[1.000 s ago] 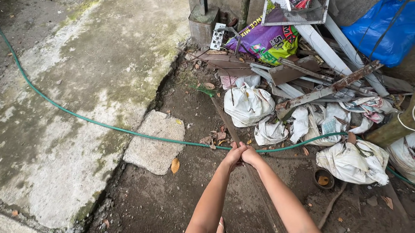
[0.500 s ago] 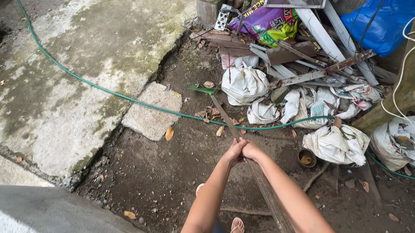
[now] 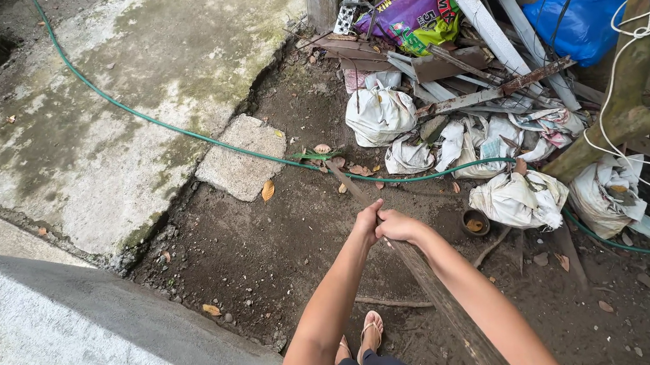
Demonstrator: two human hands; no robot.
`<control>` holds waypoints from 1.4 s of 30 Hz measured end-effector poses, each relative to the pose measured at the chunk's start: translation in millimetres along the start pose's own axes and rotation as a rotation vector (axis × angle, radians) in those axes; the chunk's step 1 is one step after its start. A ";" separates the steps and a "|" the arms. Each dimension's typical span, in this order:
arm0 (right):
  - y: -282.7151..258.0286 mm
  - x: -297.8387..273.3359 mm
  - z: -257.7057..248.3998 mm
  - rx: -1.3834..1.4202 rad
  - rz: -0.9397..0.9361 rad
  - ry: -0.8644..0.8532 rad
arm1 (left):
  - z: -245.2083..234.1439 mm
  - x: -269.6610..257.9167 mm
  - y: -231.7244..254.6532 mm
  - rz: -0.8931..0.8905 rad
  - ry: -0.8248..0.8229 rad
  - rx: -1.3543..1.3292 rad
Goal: Using a long-handled rake/broom tool to clear and move debris in an outdoor backyard area.
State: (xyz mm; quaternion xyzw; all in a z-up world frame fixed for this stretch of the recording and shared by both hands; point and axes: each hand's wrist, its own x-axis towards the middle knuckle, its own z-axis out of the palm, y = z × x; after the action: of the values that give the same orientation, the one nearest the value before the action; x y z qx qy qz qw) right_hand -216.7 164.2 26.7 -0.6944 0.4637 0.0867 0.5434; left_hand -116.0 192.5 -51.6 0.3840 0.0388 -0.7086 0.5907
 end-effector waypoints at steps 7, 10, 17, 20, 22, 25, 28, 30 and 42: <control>-33.1 -66.4 9.2 -0.082 0.038 -0.011 | -13.0 -31.0 -3.5 0.132 -0.061 0.029; -10.1 -37.2 13.5 -0.313 -0.218 0.099 | -15.3 -33.5 6.8 0.209 -0.068 -0.024; -113.4 -60.3 27.0 0.161 0.060 0.121 | -30.0 -30.7 52.7 0.320 0.002 0.238; -116.8 -13.3 25.3 0.263 0.059 0.178 | -36.1 -18.3 75.1 0.352 -0.044 0.252; -120.2 11.3 20.1 0.256 0.010 0.195 | -27.5 -25.0 94.3 0.362 -0.074 0.201; -123.7 51.5 5.8 0.204 -0.038 0.177 | -13.4 -31.8 121.9 0.309 0.033 0.241; -109.8 107.9 -13.5 0.221 -0.092 0.091 | -27.3 8.1 128.5 0.332 -0.069 0.178; -111.4 133.7 -27.9 0.202 -0.114 0.081 | -29.6 32.1 136.1 0.343 -0.062 0.132; -84.5 212.8 -38.6 0.222 0.012 0.016 | -30.6 68.3 151.0 0.275 -0.007 0.097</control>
State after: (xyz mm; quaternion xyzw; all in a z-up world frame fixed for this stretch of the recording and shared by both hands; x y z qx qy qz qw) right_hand -51.0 13.2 -33.9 -0.6280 0.4789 0.0323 0.6125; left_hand 29.7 107.8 -53.3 0.4115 -0.0506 -0.6232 0.6631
